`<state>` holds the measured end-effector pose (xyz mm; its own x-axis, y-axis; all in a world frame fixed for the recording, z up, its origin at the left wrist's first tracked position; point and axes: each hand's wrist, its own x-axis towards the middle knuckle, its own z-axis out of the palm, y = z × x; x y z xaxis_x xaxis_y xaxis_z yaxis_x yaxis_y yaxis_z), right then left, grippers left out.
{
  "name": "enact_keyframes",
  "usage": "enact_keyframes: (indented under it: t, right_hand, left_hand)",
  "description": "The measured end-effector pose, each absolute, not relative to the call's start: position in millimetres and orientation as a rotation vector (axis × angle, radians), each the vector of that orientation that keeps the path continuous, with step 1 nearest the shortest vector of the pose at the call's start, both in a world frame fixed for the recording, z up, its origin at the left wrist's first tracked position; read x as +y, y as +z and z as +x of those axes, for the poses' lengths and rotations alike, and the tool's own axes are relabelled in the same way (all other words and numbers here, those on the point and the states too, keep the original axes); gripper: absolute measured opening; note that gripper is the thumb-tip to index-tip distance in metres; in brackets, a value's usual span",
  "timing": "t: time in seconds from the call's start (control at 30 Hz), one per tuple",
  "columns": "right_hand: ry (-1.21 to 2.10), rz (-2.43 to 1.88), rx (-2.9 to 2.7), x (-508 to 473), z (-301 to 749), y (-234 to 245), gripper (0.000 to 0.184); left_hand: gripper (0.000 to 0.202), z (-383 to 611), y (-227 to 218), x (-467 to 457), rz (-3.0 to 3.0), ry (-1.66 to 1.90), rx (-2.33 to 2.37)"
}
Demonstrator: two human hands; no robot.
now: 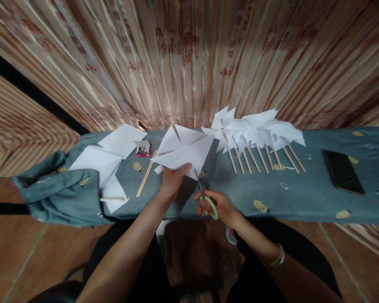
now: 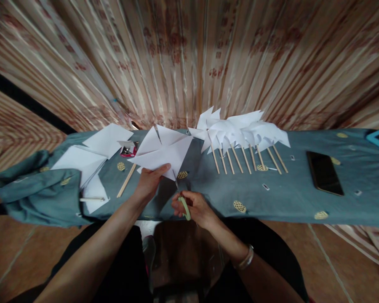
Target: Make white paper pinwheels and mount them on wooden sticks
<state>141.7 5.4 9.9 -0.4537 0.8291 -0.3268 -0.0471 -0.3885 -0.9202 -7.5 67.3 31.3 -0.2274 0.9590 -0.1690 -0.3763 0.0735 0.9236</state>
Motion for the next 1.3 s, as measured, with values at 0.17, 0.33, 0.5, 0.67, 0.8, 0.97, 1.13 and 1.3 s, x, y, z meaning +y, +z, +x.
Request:
enact_keyframes:
  t: [0.17,0.33,0.5,0.67,0.8,0.97,1.13,1.3]
  right_hand:
    - [1.921,-1.126,-1.208,5.2,142.3,10.1,0.049]
    - [1.930,-1.137,-1.171,5.4,141.4,10.9,0.051]
    - [1.931,-1.150,-1.158,5.8,140.7,13.1,0.051]
    - [1.918,-1.150,-1.171,5.5,141.1,14.2,0.049]
    - [1.920,-1.157,-1.149,5.6,140.4,14.9,0.050]
    - [1.920,-1.161,-1.151,5.7,139.9,14.8,0.046]
    - [1.912,-1.151,-1.152,5.0,140.0,13.0,0.045]
    - [1.902,-1.154,-1.171,4.8,140.0,11.4,0.045]
  left_hand:
    - [0.024,-7.9,28.8,67.4,0.732,1.439,1.181]
    - [0.027,-7.1,29.8,66.2,0.726,1.434,1.177]
    - [0.029,-6.8,31.7,65.2,0.714,1.426,1.191]
    - [0.027,-7.2,31.2,65.3,0.734,1.438,1.184]
    - [0.021,-7.3,30.8,65.4,0.747,1.434,1.189]
    - [0.023,-7.2,32.0,64.8,0.741,1.418,1.199]
    - [0.026,-7.5,31.4,65.3,0.730,1.431,1.184]
    - [0.029,-7.8,30.8,65.4,0.722,1.426,1.189]
